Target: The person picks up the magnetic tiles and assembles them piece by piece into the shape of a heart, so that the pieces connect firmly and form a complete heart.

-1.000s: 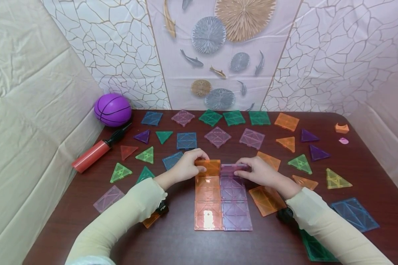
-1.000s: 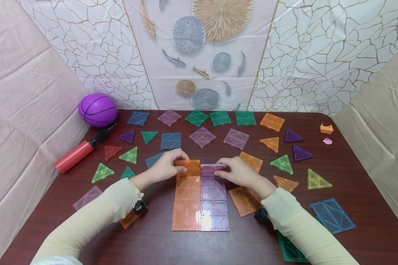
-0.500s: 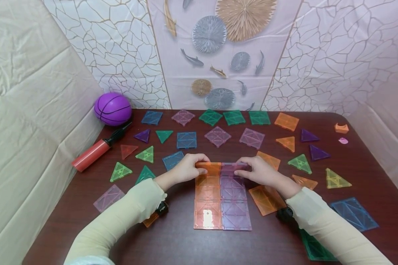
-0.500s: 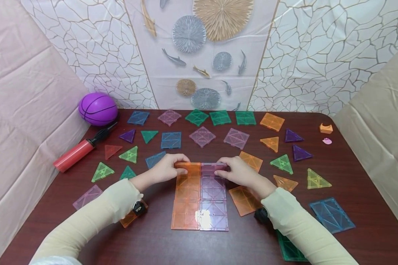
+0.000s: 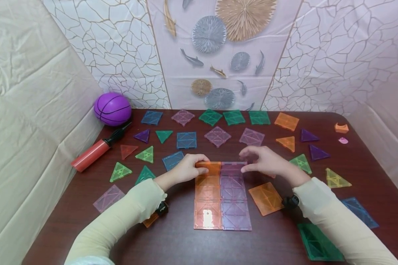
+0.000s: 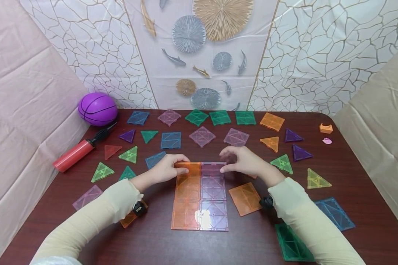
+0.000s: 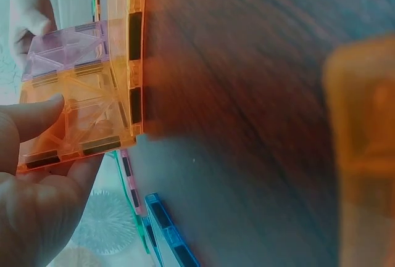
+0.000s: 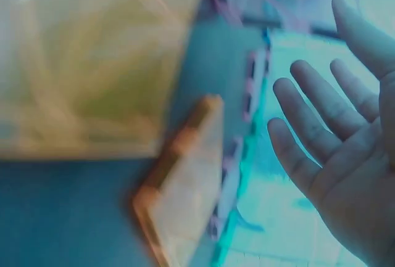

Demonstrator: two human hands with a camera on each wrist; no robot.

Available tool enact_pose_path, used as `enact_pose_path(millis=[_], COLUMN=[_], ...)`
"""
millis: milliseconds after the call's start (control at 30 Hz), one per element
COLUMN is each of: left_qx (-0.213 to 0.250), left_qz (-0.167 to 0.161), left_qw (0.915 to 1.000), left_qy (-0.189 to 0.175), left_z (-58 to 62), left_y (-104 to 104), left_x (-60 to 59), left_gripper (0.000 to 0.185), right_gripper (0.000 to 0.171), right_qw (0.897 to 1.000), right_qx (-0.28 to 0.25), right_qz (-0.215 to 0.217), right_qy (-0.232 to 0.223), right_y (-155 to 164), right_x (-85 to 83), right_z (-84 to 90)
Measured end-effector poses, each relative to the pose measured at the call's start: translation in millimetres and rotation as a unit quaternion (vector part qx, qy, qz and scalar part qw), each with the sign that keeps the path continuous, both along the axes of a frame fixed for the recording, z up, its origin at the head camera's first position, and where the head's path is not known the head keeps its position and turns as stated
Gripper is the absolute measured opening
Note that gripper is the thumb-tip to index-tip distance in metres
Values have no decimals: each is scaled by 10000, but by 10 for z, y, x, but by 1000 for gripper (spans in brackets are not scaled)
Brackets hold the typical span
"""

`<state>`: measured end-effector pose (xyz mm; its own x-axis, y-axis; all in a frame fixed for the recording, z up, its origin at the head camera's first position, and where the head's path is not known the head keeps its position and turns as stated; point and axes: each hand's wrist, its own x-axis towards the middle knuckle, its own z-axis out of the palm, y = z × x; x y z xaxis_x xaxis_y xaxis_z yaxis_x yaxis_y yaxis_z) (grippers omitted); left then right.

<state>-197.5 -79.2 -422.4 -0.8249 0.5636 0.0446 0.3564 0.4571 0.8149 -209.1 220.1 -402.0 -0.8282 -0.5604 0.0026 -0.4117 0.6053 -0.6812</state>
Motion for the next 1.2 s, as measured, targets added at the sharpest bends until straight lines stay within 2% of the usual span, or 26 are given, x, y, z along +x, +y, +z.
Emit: enact_pose_path(millis=[67, 167, 300, 433, 567, 867, 1033, 1200], left_qx=[-4, -17, -67, -77, -91, -57, -53, -86], left_qz=[8, 30, 66, 122, 162, 224, 231, 226], left_qw=[10000, 9999, 9998, 9997, 9997, 9997, 9997, 9997], left_qy=[46, 118, 200, 188, 175, 74, 29, 0], left_z=[-12, -31, -29, -10, -13, -23, -26, -25], left_y=[-17, -52, -111, -143, -150, -162, -160, -157], left_x=[-5, -15, -11, 5, 11, 8, 11, 14], left_gripper=[13, 13, 14, 14, 14, 14, 14, 14], right_gripper=[52, 54, 53, 59, 67, 79, 83, 84], right_qw=[9998, 9992, 9950, 9865, 9814, 9769, 9754, 9743], right_qx=[11, 103, 295, 421, 468, 595, 837, 1097], right_qz=[-88, -319, -956, -1580, -1853, -2016, -1952, -1874], right_qy=[-185, -212, -7, -28, -202, -394, -600, -596], right_y=[55, 141, 233, 277, 272, 279, 298, 293], right_x=[-59, -153, -272, -404, -543, -772, -815, -835], right_z=[58, 136, 183, 129, 35, -117, -159, -186])
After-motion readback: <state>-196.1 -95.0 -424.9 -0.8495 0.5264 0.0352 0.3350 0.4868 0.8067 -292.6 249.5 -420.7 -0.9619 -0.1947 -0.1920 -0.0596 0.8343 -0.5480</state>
